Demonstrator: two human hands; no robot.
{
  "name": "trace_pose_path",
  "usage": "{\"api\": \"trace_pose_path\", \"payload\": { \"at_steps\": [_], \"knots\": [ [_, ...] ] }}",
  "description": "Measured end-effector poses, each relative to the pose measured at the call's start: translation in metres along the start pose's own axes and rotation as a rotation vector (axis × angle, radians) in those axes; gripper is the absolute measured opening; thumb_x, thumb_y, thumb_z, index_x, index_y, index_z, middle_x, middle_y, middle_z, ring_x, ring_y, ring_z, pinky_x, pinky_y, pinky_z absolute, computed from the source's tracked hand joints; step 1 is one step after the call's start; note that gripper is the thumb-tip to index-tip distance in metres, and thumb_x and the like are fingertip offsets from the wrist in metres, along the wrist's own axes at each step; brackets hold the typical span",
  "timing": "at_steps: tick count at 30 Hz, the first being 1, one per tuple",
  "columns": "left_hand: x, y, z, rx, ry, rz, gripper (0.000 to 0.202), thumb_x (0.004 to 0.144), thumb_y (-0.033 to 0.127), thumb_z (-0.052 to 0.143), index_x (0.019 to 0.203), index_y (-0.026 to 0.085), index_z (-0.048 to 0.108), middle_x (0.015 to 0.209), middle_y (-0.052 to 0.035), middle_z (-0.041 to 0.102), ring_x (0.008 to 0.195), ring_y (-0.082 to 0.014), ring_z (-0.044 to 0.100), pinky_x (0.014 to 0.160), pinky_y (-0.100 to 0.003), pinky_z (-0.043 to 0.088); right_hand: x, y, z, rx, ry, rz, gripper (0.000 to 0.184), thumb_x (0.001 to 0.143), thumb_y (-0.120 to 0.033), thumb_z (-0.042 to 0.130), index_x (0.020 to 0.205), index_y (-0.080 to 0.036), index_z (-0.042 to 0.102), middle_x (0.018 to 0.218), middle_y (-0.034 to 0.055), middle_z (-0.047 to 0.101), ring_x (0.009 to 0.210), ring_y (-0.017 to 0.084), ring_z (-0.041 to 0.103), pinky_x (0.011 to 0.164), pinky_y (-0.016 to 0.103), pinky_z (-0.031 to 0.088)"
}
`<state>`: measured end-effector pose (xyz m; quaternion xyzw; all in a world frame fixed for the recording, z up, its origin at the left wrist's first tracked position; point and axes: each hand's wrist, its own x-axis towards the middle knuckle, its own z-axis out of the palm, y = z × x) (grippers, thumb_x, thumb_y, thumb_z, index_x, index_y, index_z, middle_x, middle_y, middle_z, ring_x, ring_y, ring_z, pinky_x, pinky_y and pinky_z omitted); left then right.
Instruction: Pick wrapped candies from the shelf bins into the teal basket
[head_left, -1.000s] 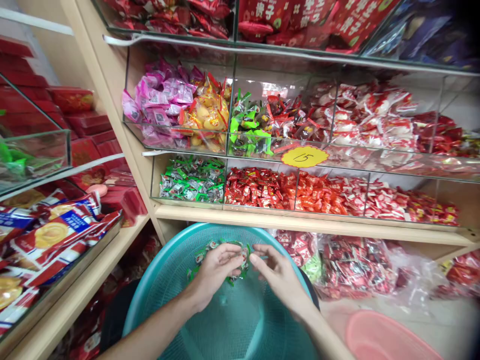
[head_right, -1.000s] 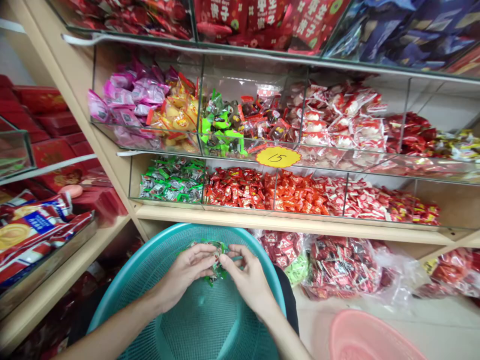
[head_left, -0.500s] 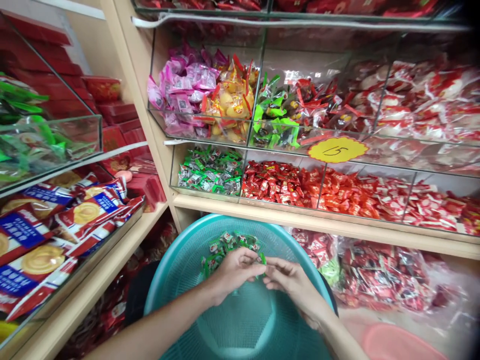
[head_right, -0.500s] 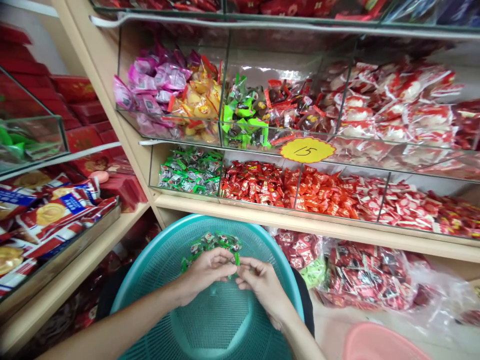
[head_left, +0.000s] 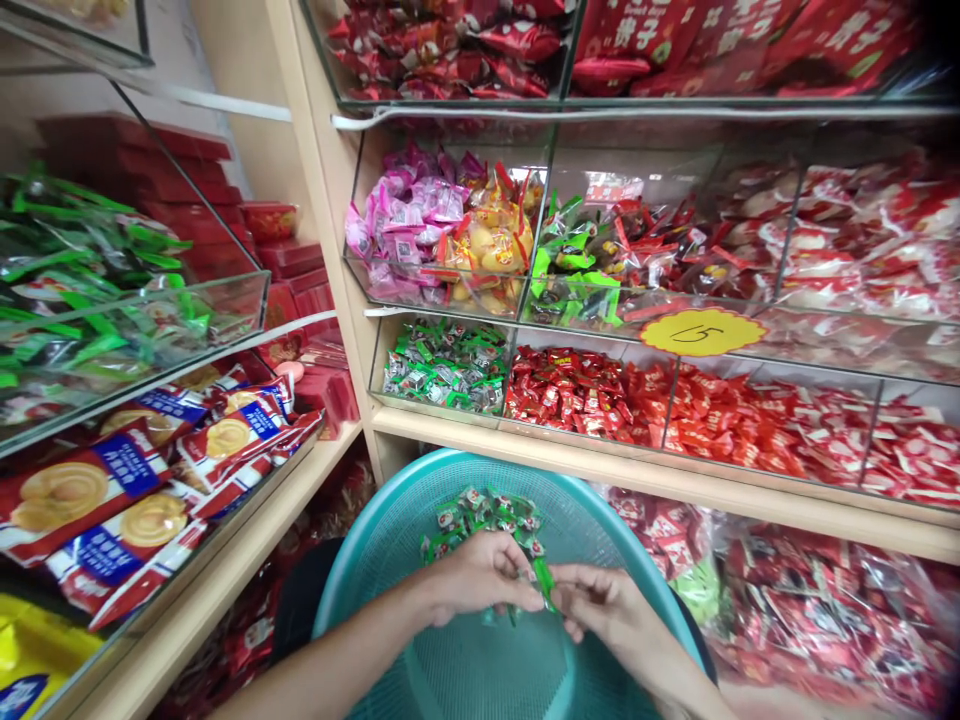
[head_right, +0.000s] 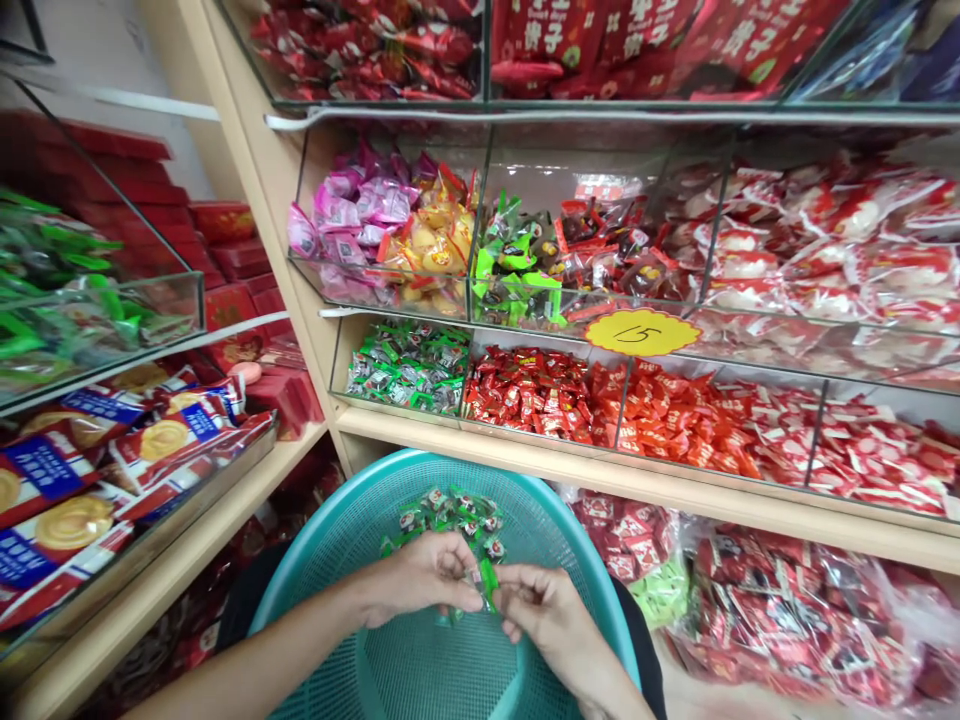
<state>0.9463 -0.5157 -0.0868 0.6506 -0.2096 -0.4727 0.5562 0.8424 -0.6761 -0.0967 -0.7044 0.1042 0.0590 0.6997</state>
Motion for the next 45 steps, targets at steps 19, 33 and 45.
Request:
{"api": "trace_pose_path", "payload": {
  "at_steps": [19,33,45],
  "knots": [
    [0.019,0.017,-0.048,0.232,0.464,0.315,0.022,0.067,0.031,0.065,0.079,0.017,0.054,0.067,0.0011,0.060,0.067,-0.0144,0.057,0.063,-0.024,0.041,-0.009,0.018,-0.073,-0.642,0.449,-0.023,0.050,0.075,-0.046,0.046,0.112,-0.014,0.055,0.099,0.0097,0.067,0.088,0.024,0.063,0.079,0.034,0.048],
    [0.025,0.035,-0.068,1.075,0.621,0.542,0.019,0.084,0.027,0.048,0.076,0.019,0.063,0.085,-0.0077,0.062,0.090,-0.0226,0.051,0.084,-0.033,0.036,-0.006,0.030,-0.077,-0.659,0.440,-0.001,0.055,0.071,-0.050,0.048,0.109,-0.012,0.059,0.113,0.0128,0.064,0.105,0.028,0.057,0.089,0.034,0.046],
    [0.017,0.123,-0.166,0.898,1.294,0.697,0.014,0.080,0.017,0.048,0.088,0.017,0.059,0.086,-0.0044,0.060,0.067,-0.0152,0.055,0.070,-0.028,0.043,-0.007,0.040,-0.074,-0.609,0.471,0.008,0.050,0.068,-0.054,0.053,0.103,-0.020,0.061,0.103,0.0067,0.069,0.097,0.028,0.062,0.083,0.033,0.050]
  ]
}}
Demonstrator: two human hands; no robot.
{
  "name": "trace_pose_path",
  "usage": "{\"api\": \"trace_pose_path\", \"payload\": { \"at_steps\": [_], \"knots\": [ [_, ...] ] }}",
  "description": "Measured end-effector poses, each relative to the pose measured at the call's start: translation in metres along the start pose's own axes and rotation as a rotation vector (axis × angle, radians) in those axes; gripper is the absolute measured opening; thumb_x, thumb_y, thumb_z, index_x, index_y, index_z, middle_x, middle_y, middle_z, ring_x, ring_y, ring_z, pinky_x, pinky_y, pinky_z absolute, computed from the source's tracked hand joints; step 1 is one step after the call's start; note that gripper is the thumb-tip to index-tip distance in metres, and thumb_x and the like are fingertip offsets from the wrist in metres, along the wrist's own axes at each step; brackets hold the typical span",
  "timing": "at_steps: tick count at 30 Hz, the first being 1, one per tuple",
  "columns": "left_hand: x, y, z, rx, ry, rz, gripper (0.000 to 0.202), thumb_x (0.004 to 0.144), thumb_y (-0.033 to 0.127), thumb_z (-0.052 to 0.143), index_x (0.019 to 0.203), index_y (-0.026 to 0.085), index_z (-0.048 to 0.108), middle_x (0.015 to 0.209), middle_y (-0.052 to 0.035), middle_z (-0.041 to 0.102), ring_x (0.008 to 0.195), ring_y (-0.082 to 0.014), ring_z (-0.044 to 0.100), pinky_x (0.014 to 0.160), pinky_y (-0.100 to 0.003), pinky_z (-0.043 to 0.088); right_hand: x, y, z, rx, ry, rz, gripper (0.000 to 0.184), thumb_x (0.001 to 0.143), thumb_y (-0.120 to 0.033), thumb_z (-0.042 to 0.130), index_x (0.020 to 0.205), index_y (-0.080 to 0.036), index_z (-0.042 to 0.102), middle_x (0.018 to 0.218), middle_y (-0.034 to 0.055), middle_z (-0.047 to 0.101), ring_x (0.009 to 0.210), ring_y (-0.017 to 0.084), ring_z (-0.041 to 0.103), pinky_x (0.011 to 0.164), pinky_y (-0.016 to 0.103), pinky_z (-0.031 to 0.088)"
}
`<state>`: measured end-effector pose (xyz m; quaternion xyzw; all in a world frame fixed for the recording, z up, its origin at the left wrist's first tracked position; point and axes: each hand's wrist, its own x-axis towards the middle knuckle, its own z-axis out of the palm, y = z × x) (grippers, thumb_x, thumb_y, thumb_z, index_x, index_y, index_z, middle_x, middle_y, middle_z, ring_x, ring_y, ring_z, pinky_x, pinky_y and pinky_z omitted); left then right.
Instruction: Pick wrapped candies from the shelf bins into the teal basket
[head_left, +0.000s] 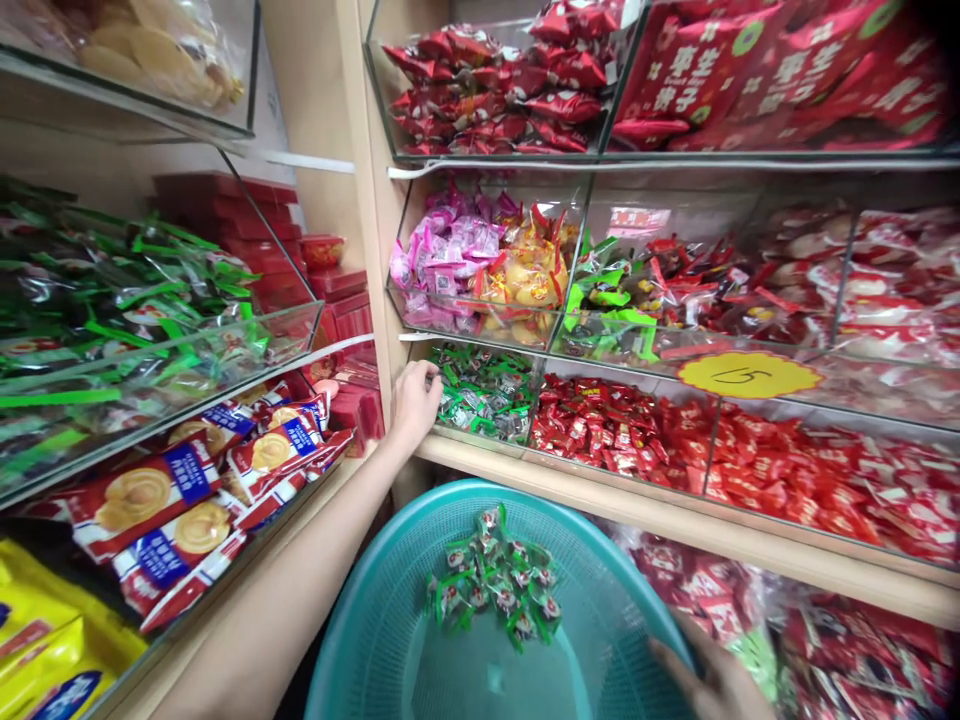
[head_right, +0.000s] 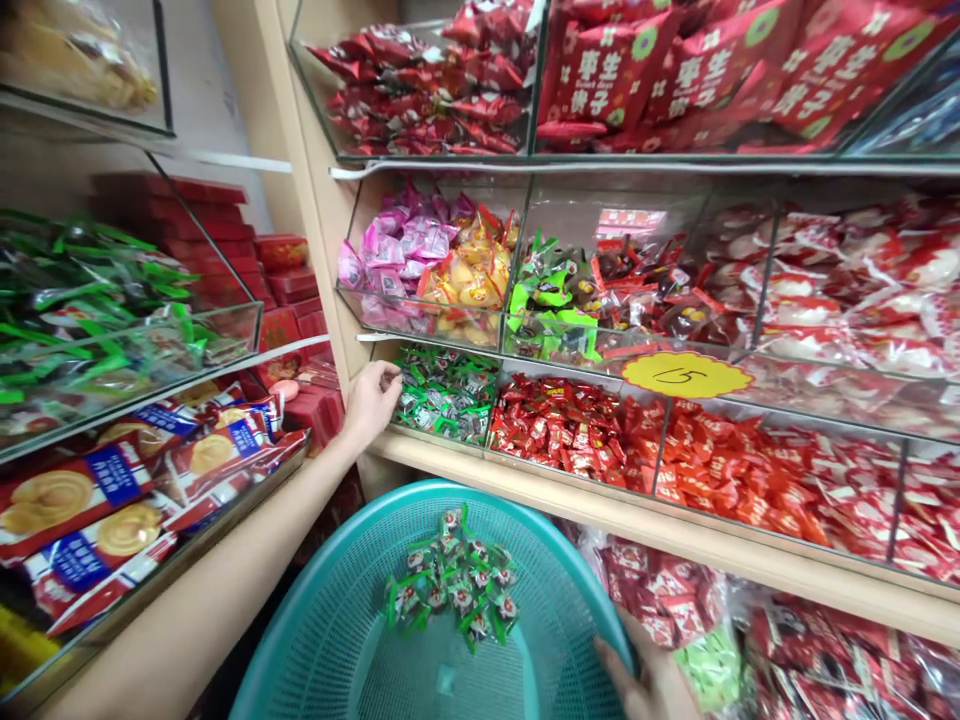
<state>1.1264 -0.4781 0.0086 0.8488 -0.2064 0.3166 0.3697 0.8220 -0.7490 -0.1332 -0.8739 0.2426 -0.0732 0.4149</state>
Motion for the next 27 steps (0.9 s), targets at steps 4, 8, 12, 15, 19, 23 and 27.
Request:
{"api": "trace_pose_path", "payload": {
  "at_steps": [4,8,12,15,19,23,27],
  "knots": [
    [0.022,0.003,0.011,0.104,-0.035,0.082,0.031,0.081,0.011,0.042,0.108,0.018,0.056,0.111,-0.0098,0.055,0.092,-0.0217,0.058,0.082,-0.031,0.044,0.000,0.006,0.001,0.018,0.011,-0.021,0.047,0.070,-0.053,0.053,0.102,-0.020,0.062,0.104,0.0063,0.068,0.097,0.027,0.063,0.084,0.033,0.050],
    [0.040,0.003,0.019,0.211,-0.121,0.110,0.035,0.082,0.013,0.043,0.115,0.020,0.053,0.118,-0.0131,0.053,0.099,-0.0277,0.058,0.081,-0.034,0.045,0.002,0.010,0.001,0.007,0.016,-0.021,0.048,0.069,-0.052,0.053,0.104,-0.020,0.061,0.105,0.0067,0.068,0.097,0.028,0.062,0.085,0.033,0.050],
    [0.046,0.000,0.022,0.268,-0.151,0.090,0.024,0.081,0.013,0.045,0.099,0.020,0.060,0.104,-0.0127,0.060,0.092,-0.0278,0.060,0.077,-0.033,0.045,0.001,0.009,0.002,-0.016,-0.001,0.014,0.054,0.070,-0.054,0.050,0.109,-0.017,0.057,0.110,0.0082,0.066,0.101,0.027,0.060,0.088,0.033,0.048],
    [0.047,-0.001,0.022,0.246,-0.119,0.057,0.021,0.082,0.014,0.044,0.095,0.019,0.060,0.095,-0.0125,0.063,0.089,-0.0276,0.061,0.076,-0.034,0.044,0.000,0.006,0.003,-0.028,0.001,0.044,0.059,0.071,-0.056,0.047,0.113,-0.015,0.054,0.110,0.0099,0.065,0.103,0.028,0.059,0.090,0.035,0.045],
    [0.042,0.001,0.024,0.092,0.004,-0.006,0.016,0.083,0.016,0.044,0.092,0.017,0.058,0.091,-0.0120,0.065,0.087,-0.0253,0.062,0.076,-0.033,0.045,0.000,0.008,0.004,-0.040,-0.013,0.031,0.057,0.071,-0.056,0.046,0.111,-0.017,0.054,0.110,0.0099,0.065,0.104,0.027,0.058,0.091,0.034,0.045],
    [0.023,0.008,0.027,-0.367,0.127,-0.106,0.006,0.081,0.020,0.049,0.084,0.018,0.053,0.075,-0.0029,0.063,0.067,-0.0156,0.063,0.061,-0.025,0.046,-0.001,0.012,0.004,-0.076,0.013,0.035,0.056,0.072,-0.057,0.045,0.112,-0.019,0.053,0.108,0.0090,0.066,0.103,0.028,0.059,0.090,0.036,0.046],
    [-0.019,0.029,0.019,-0.873,0.174,-0.343,0.016,0.075,0.029,0.058,0.082,0.017,0.049,0.060,0.0032,0.057,0.052,-0.0110,0.059,0.046,-0.018,0.042,-0.004,0.011,0.005,-0.140,0.029,0.037,0.056,0.075,-0.055,0.041,0.115,-0.017,0.051,0.111,0.0111,0.064,0.108,0.028,0.056,0.091,0.036,0.045]
  ]
}}
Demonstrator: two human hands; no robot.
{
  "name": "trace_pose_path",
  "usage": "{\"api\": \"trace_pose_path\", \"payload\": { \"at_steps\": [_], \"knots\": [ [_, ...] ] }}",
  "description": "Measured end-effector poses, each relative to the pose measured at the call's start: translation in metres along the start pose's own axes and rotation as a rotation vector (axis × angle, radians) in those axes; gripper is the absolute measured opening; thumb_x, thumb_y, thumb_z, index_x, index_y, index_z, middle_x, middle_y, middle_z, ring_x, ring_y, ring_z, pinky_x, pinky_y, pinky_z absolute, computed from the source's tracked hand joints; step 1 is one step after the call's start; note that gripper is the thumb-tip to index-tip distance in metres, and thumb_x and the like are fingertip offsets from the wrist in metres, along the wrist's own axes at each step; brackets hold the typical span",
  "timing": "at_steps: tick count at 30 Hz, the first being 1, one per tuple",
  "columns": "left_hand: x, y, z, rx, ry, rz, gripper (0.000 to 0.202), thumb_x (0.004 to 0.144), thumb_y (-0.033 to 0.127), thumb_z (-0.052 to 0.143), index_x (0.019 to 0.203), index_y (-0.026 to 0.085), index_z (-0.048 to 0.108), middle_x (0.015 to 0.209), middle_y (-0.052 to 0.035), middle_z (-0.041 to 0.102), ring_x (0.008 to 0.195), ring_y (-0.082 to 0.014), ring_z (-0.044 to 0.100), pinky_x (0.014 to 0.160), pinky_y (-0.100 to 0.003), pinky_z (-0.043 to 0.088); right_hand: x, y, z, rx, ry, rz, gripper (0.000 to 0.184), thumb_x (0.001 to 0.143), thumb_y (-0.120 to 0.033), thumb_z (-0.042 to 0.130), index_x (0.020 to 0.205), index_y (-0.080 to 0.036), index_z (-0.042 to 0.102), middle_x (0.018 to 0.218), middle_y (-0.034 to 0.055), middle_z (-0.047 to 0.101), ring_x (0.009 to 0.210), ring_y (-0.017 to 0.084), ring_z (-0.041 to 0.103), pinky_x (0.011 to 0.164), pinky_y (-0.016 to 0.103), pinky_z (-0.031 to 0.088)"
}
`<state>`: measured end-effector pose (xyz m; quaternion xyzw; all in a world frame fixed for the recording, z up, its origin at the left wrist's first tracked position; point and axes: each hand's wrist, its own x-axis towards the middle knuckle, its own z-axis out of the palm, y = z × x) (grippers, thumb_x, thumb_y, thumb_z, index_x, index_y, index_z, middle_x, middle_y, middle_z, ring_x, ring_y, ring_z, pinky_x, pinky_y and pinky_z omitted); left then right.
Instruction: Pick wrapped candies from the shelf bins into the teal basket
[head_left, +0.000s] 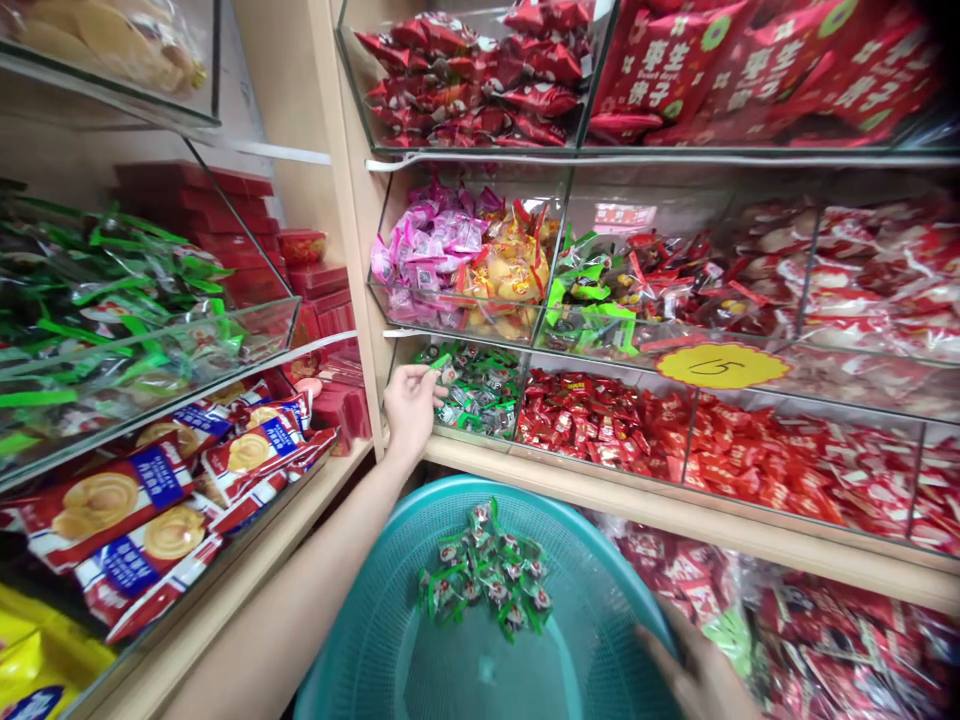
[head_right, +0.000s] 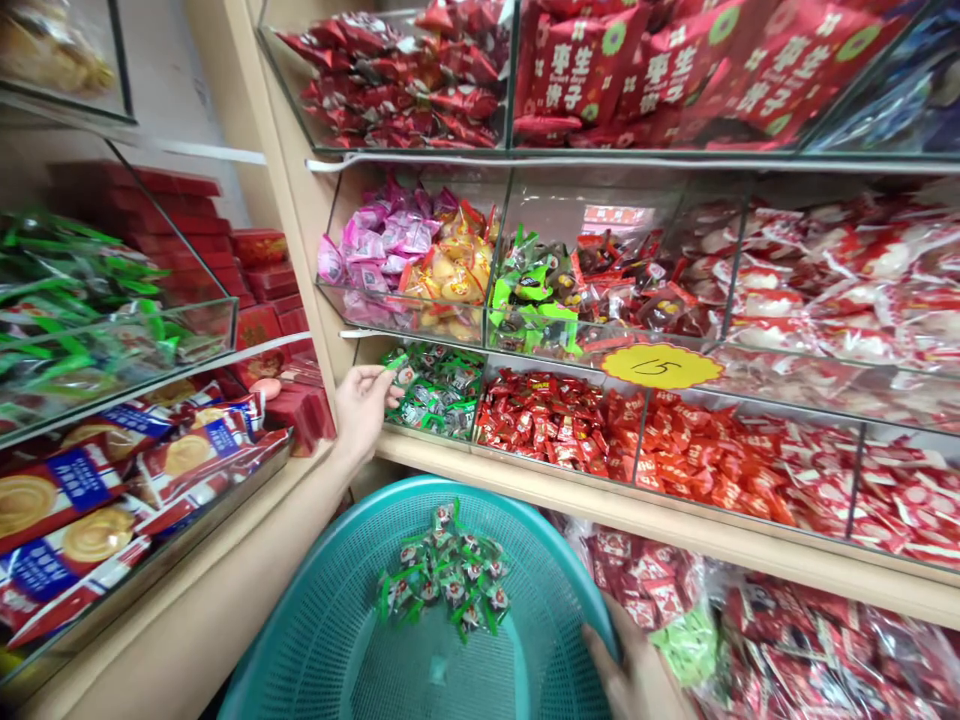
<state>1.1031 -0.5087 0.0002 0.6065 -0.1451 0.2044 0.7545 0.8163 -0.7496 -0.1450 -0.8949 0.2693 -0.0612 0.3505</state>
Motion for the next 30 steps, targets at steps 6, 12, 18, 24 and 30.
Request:
{"api": "trace_pose_path", "payload": {
  "at_steps": [6,12,18,24,30],
  "knots": [
    [-0.078,-0.001,-0.011,-0.172,-0.318,-0.402,0.027,0.071,0.033,0.065,0.084,0.016,0.049,0.054,0.0041,0.059,0.048,-0.0088,0.056,0.046,-0.017,0.041,-0.004,-0.006,0.005,-0.206,0.127,-0.082,0.057,0.081,-0.052,0.037,0.124,-0.016,0.046,0.119,0.0146,0.057,0.110,0.029,0.053,0.092,0.041,0.043],
    [-0.117,-0.021,-0.012,-0.047,-0.574,-0.473,0.023,0.076,0.037,0.059,0.082,0.016,0.050,0.048,0.0041,0.057,0.043,-0.0091,0.053,0.043,-0.018,0.039,-0.005,-0.059,0.003,-0.363,0.299,-0.349,0.051,0.081,-0.044,0.045,0.126,-0.018,0.046,0.128,0.0164,0.047,0.114,0.036,0.044,0.092,0.054,0.035],
    [-0.128,-0.015,-0.007,-0.040,-0.642,-0.462,0.022,0.075,0.035,0.060,0.081,0.016,0.051,0.053,0.0032,0.058,0.046,-0.0091,0.053,0.046,-0.019,0.041,0.026,-0.136,0.029,0.424,-0.122,-0.353,0.054,0.072,-0.050,0.061,0.114,-0.017,0.051,0.114,0.0116,0.059,0.093,0.022,0.058,0.076,0.034,0.049],
    [-0.132,-0.022,-0.009,0.004,-0.699,-0.473,0.025,0.072,0.037,0.063,0.080,0.014,0.058,0.060,0.0013,0.059,0.048,-0.0082,0.051,0.045,-0.019,0.040,0.034,-0.137,0.054,0.859,-0.203,-0.253,0.029,0.069,-0.043,0.066,0.083,-0.017,0.061,0.078,0.0015,0.064,0.071,0.014,0.056,0.065,0.027,0.045],
    [-0.118,-0.025,-0.015,0.114,-0.666,-0.440,0.026,0.077,0.039,0.057,0.081,0.013,0.063,0.063,0.0000,0.059,0.051,-0.0081,0.049,0.046,-0.018,0.039,0.026,-0.125,0.049,0.861,-0.200,-0.169,0.028,0.068,-0.042,0.068,0.079,-0.017,0.062,0.074,-0.0003,0.063,0.066,0.011,0.052,0.059,0.024,0.041]
  ]
}}
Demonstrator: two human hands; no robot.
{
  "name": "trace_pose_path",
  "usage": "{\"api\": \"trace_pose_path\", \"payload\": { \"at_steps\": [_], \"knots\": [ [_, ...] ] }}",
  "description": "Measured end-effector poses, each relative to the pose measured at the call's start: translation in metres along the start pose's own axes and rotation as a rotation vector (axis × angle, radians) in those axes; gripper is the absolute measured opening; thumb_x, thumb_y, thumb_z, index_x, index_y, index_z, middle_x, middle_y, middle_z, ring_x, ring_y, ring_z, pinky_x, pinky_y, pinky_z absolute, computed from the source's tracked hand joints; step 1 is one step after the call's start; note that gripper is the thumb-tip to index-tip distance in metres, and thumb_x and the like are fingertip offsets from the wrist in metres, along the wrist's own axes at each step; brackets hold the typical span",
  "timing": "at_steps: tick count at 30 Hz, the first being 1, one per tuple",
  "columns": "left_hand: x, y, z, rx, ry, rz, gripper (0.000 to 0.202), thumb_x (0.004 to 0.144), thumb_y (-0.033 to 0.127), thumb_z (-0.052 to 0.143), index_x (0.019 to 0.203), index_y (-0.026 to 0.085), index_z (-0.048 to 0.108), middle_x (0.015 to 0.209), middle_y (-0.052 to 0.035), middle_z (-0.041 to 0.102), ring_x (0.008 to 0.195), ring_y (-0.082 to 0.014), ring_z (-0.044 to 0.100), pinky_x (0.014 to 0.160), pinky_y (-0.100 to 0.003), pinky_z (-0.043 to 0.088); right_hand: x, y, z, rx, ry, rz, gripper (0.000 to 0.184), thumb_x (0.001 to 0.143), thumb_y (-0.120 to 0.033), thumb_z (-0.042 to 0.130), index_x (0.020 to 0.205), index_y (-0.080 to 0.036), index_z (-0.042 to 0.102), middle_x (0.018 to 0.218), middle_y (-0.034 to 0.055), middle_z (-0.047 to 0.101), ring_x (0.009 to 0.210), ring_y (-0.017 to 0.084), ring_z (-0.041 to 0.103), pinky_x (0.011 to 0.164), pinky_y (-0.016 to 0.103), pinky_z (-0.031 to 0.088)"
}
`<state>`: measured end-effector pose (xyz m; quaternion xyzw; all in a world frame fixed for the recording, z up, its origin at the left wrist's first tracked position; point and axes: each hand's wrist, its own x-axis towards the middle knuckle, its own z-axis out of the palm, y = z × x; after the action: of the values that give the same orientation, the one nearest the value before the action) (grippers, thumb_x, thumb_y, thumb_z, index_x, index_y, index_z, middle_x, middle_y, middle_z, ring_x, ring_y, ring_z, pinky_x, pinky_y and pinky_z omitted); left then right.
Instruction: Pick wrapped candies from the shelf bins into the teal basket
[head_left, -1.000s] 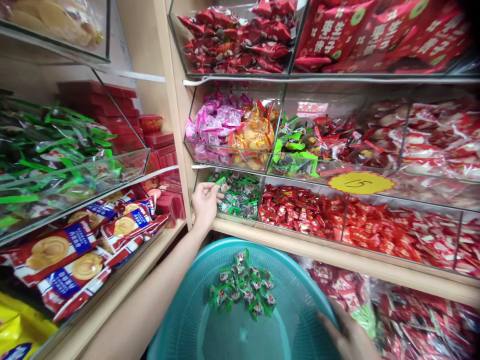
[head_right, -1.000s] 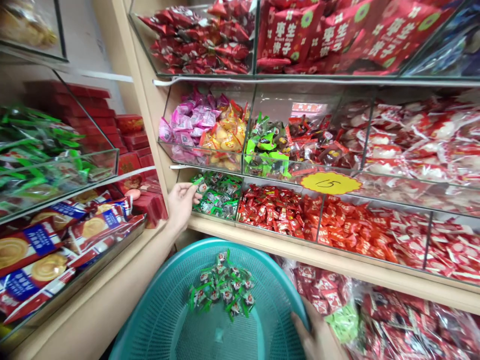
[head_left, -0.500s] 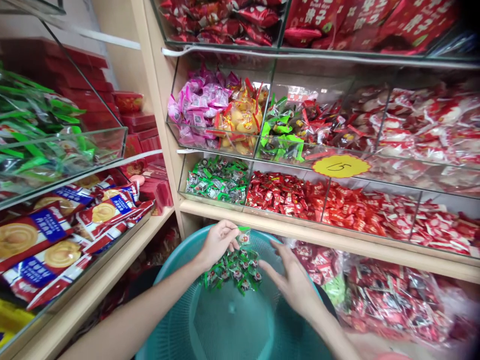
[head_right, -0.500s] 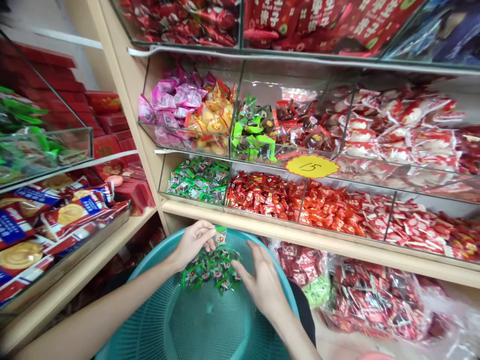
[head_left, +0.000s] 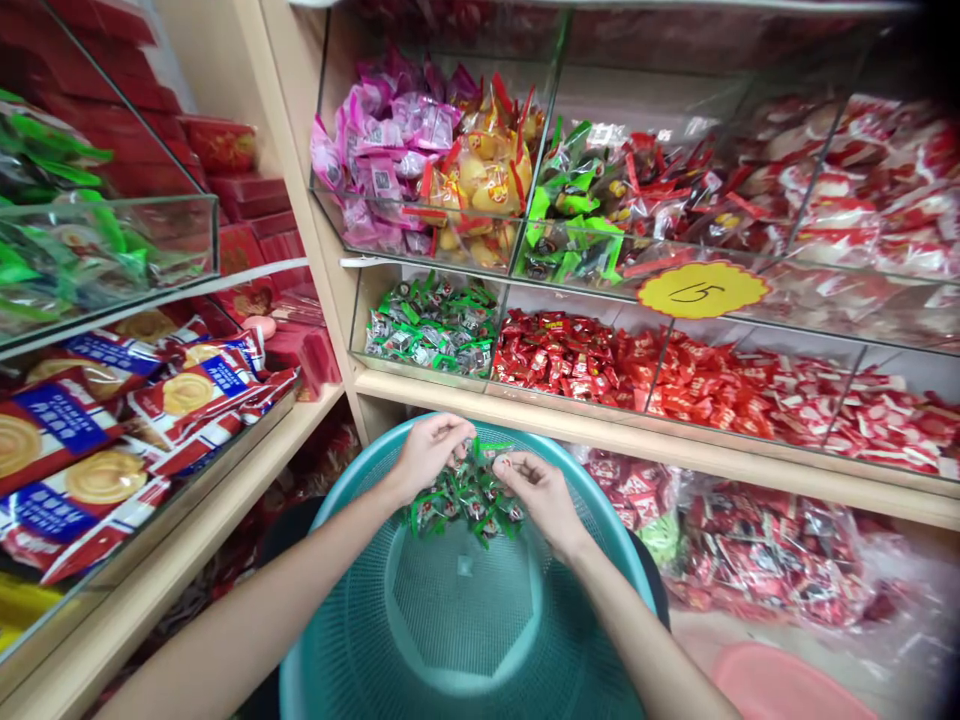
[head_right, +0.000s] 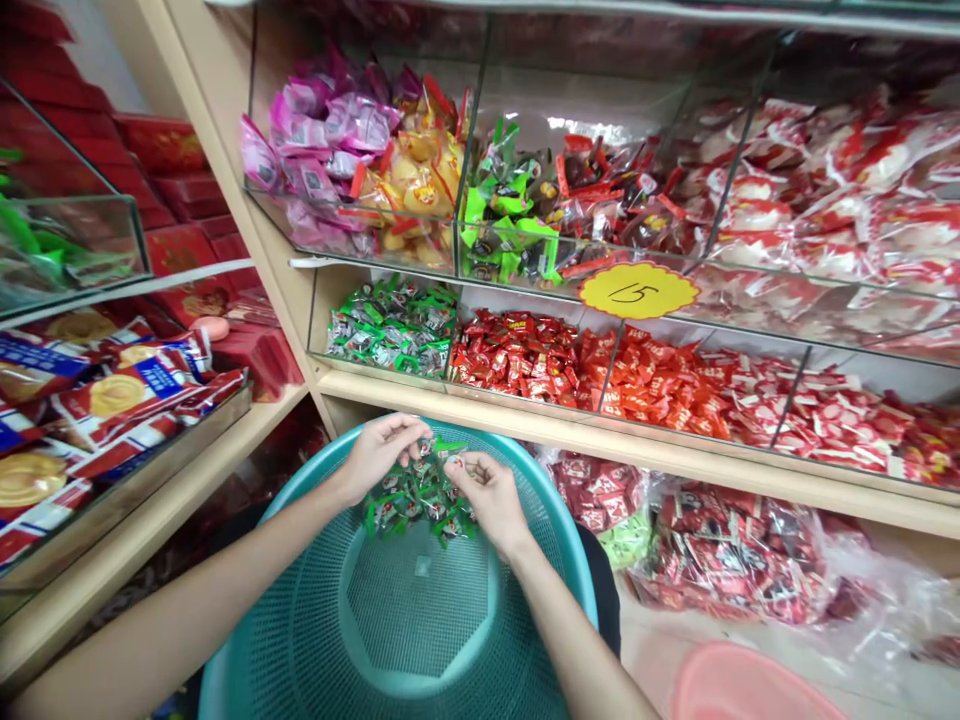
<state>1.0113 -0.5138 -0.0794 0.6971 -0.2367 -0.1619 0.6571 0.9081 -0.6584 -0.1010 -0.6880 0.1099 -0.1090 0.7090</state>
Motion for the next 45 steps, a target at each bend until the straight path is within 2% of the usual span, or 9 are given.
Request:
{"api": "trace_pose_path", "payload": {
  "at_steps": [4,10,14,19,26,30,35,40,45],
  "knots": [
    [0.002,0.000,-0.006,-0.002,-0.003,-0.008,0.028,0.076,0.040,0.057,0.083,0.014,0.064,0.078,-0.0033,0.063,0.058,-0.0092,0.053,0.047,-0.018,0.039,0.001,-0.001,0.000,-0.013,-0.005,0.008,0.029,0.067,-0.043,0.068,0.079,-0.017,0.063,0.072,-0.0005,0.063,0.065,0.011,0.053,0.059,0.023,0.041],
    [-0.004,-0.003,0.002,0.053,-0.237,-0.107,0.024,0.067,0.036,0.067,0.078,0.014,0.064,0.057,0.0033,0.058,0.051,-0.0079,0.049,0.048,-0.018,0.038,-0.001,0.001,0.008,-0.060,-0.104,-0.006,0.033,0.070,-0.047,0.064,0.081,-0.016,0.062,0.069,-0.0007,0.062,0.061,0.011,0.053,0.056,0.023,0.041],
    [0.001,0.005,-0.016,0.122,-0.137,-0.131,0.016,0.071,0.031,0.062,0.072,0.014,0.062,0.058,0.0023,0.058,0.052,-0.0084,0.052,0.047,-0.017,0.037,0.002,0.004,0.003,-0.201,0.010,-0.035,0.043,0.074,-0.053,0.057,0.096,-0.016,0.059,0.075,0.0027,0.064,0.061,0.014,0.057,0.055,0.026,0.043],
    [0.010,0.001,-0.041,0.469,-0.057,-0.193,0.013,0.076,0.018,0.051,0.066,0.014,0.058,0.049,0.0040,0.053,0.045,-0.0085,0.054,0.043,-0.015,0.034,0.007,0.012,-0.008,-0.521,0.118,-0.185,0.040,0.079,-0.050,0.050,0.095,-0.015,0.061,0.078,0.0055,0.066,0.059,0.015,0.054,0.056,0.028,0.043],
    [-0.002,-0.013,-0.025,0.878,-0.059,-0.173,0.016,0.078,0.010,0.046,0.070,0.015,0.060,0.057,-0.0030,0.060,0.060,-0.0171,0.062,0.059,-0.025,0.042,0.008,0.019,-0.009,-0.575,0.080,-0.164,0.035,0.081,-0.044,0.045,0.097,-0.015,0.060,0.082,0.0068,0.066,0.064,0.017,0.057,0.060,0.029,0.045],
    [-0.008,-0.002,-0.019,1.120,-0.008,-0.054,0.015,0.082,0.016,0.046,0.089,0.017,0.059,0.083,-0.0091,0.064,0.082,-0.0220,0.063,0.071,-0.029,0.044,0.008,0.018,-0.009,-0.567,0.092,-0.161,0.036,0.081,-0.043,0.045,0.096,-0.015,0.060,0.081,0.0071,0.066,0.062,0.017,0.057,0.060,0.029,0.046],
    [-0.012,0.007,-0.016,1.171,-0.048,-0.031,0.012,0.082,0.018,0.048,0.082,0.017,0.060,0.096,-0.0098,0.061,0.085,-0.0207,0.061,0.074,-0.028,0.043,0.009,0.020,-0.010,-0.514,0.097,-0.158,0.034,0.079,-0.043,0.048,0.095,-0.015,0.061,0.083,0.0075,0.067,0.063,0.018,0.058,0.060,0.030,0.047],
    [-0.007,0.020,-0.024,1.127,-0.061,0.014,0.014,0.080,0.023,0.051,0.081,0.017,0.063,0.086,-0.0115,0.064,0.085,-0.0260,0.061,0.071,-0.031,0.043,0.008,0.018,-0.010,-0.458,0.108,-0.177,0.031,0.078,-0.042,0.050,0.093,-0.017,0.061,0.087,0.0085,0.068,0.070,0.021,0.060,0.065,0.033,0.047],
    [0.033,0.071,-0.060,0.962,0.199,0.174,0.020,0.080,0.020,0.046,0.069,0.018,0.063,0.069,-0.0054,0.065,0.069,-0.0190,0.061,0.065,-0.026,0.042,0.009,0.016,-0.012,-0.441,0.131,-0.186,0.032,0.079,-0.044,0.050,0.093,-0.017,0.061,0.082,0.0069,0.067,0.062,0.019,0.056,0.061,0.033,0.045]
  ]
}}
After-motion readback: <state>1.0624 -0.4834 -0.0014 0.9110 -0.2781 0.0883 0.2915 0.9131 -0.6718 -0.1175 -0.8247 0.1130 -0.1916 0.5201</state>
